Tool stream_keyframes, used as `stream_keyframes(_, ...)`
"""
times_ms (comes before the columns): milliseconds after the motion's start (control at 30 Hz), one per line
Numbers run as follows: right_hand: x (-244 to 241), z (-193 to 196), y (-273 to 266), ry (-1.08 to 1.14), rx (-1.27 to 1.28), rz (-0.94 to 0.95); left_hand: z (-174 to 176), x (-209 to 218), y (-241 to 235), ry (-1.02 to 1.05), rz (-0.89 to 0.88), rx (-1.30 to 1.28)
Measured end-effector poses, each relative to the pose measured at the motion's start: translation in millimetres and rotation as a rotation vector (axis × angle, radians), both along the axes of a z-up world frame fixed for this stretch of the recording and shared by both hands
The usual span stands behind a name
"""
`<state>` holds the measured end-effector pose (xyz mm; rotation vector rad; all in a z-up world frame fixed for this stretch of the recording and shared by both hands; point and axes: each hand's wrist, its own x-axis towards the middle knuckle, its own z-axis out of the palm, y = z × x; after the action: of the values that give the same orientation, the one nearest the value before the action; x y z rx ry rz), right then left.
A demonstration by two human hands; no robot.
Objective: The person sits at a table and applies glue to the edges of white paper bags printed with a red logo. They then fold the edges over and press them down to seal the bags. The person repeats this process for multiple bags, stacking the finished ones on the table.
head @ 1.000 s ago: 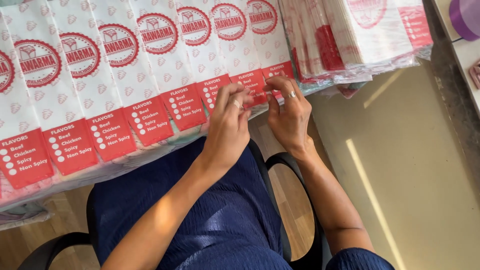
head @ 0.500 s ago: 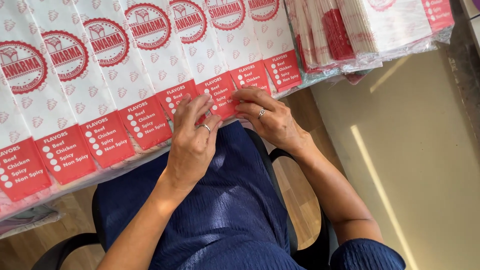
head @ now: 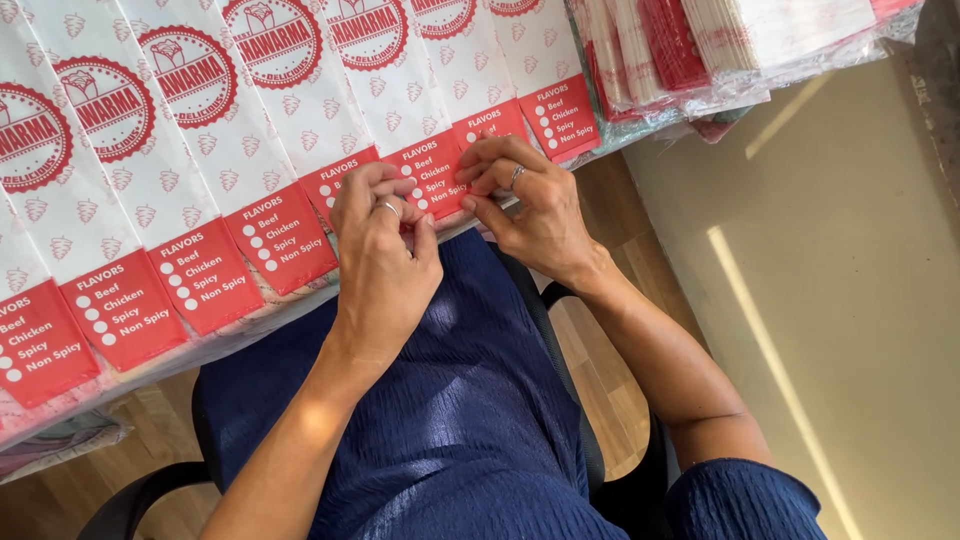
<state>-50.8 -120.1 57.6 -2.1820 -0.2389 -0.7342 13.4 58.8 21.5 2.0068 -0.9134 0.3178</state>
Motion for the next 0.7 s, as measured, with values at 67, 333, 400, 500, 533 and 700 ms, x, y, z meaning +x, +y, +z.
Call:
stream_keyframes(67,0.8,-0.3,-0.6,0.062,0.036,-0.022,10.3,1.1,-1.2,0.169,0.003,-0.008)
stream_keyframes(333,5.5,-9.3,13.9,0.002,0.043,-0.103,23.2,6.6,-1.7,0.272,0.0,-0.006)
stream_keyframes(400,2.6,-7.3,15.5,-0.012,0.037,-0.097,25.1,5.9,1.1,0.287,-0.004,-0.009)
stream_keyframes(500,-0.7,-1.6,14.5,0.038,0.071,-0.098,23.9,5.8,-0.6,0.301,-0.002,-0.006)
stream_keyframes(533,-1.3,-2.8,15.2,0.042,0.06,-0.111,23.2,5.0,-2.0,0.277,0.014,0.027)
stream_keyframes(700,-2.5,-0.2,17.1,0.015,-0.002,-0.092,21.8,-4.0,-10.5,0.174,0.115,0.093)
